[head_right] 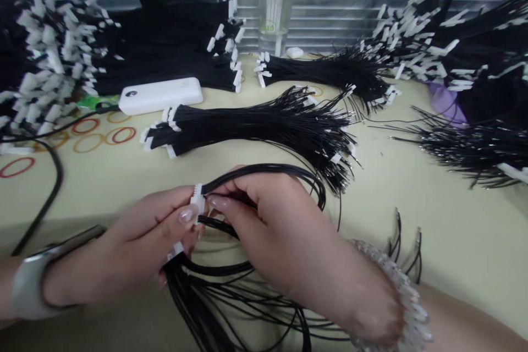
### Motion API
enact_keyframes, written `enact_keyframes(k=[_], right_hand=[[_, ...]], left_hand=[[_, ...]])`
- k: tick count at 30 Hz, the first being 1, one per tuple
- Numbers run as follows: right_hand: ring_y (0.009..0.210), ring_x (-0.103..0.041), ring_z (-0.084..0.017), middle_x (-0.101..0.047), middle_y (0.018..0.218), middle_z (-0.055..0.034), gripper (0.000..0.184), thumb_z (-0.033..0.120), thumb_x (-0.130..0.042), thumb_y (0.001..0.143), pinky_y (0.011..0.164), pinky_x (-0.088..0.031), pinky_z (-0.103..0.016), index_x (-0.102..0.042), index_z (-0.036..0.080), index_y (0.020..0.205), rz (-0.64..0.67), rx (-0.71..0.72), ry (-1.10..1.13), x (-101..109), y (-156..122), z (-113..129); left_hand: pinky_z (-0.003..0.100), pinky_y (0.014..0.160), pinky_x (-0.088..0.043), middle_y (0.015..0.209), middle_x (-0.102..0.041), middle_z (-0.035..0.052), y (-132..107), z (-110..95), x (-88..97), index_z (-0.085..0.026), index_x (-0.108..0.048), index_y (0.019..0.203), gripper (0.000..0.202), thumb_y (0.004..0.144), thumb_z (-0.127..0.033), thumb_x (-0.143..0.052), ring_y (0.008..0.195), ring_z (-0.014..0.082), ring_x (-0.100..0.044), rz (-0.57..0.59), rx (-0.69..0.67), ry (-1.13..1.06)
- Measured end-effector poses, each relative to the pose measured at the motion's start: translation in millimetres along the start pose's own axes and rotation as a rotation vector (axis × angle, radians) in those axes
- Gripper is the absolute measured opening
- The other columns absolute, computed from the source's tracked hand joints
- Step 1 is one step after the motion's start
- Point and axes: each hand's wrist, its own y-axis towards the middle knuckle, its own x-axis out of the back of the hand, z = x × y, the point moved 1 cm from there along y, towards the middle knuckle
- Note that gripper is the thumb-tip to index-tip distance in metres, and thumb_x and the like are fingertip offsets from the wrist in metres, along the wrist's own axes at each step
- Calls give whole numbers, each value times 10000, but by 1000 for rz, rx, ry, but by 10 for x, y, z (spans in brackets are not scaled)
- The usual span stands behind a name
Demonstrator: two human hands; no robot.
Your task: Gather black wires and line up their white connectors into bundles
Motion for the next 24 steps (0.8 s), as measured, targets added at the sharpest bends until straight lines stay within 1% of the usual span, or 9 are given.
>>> enact_keyframes(k=[3,6,9,11,13,15,17,24], right_hand=[[677,-559,-29,-624,793,85,164,259,-444,829,627,-426,-115,-601,246,784,-53,28,-42,-43,-18,-13],[631,-540,-8,-620,754,104,144,248,-463,819,580,-399,-96,-604,266,796,-124,49,-95,-76,-40,-22],[577,-521,-6,-614,701,101,146,245,-471,814,523,-377,-104,-608,263,768,-162,72,-122,-81,-47,-25],[563,-518,-8,-611,678,99,161,249,-466,816,513,-376,-107,-606,251,737,-146,70,-107,-69,-36,-25],[584,-536,-13,-616,675,100,183,265,-459,822,522,-392,-102,-607,242,717,-90,50,-68,-47,-17,-22],[619,-556,-14,-626,700,104,190,278,-453,826,547,-413,-89,-621,250,740,-25,37,-9,-21,3,-16],[647,-567,-8,-634,730,110,182,272,-455,827,570,-425,-71,-633,268,790,7,40,49,1,19,-10],[657,-581,-20,-641,737,95,181,270,-464,823,581,-436,-75,-644,261,809,0,27,66,0,25,-15]], left_hand=[[140,425,-300,527,-407,-59,5,-12,-6,-170,-394,661,256,868,-303,-324,480,49,-358,-28,-19,60],[153,431,-294,542,-418,-55,3,-17,-5,-172,-402,680,250,871,-305,-311,491,56,-356,-19,-30,128],[160,431,-284,553,-421,-56,-7,-18,0,-173,-403,684,254,876,-305,-301,487,53,-352,-6,-46,186],[161,431,-280,555,-419,-59,-11,-17,0,-173,-401,683,256,878,-302,-296,483,49,-352,4,-49,181],[160,448,-296,548,-416,-61,-8,-19,-3,-175,-403,687,250,878,-299,-299,496,50,-365,2,-49,138],[159,484,-329,535,-417,-62,1,-25,-5,-176,-410,685,246,876,-294,-309,522,56,-388,-24,-57,93],[162,514,-356,518,-421,-61,10,-35,-6,-176,-416,670,248,872,-284,-323,541,62,-406,-50,-70,67],[148,487,-356,516,-421,-64,17,-42,-7,-170,-417,641,254,866,-259,-339,506,53,-398,-39,-62,37]])
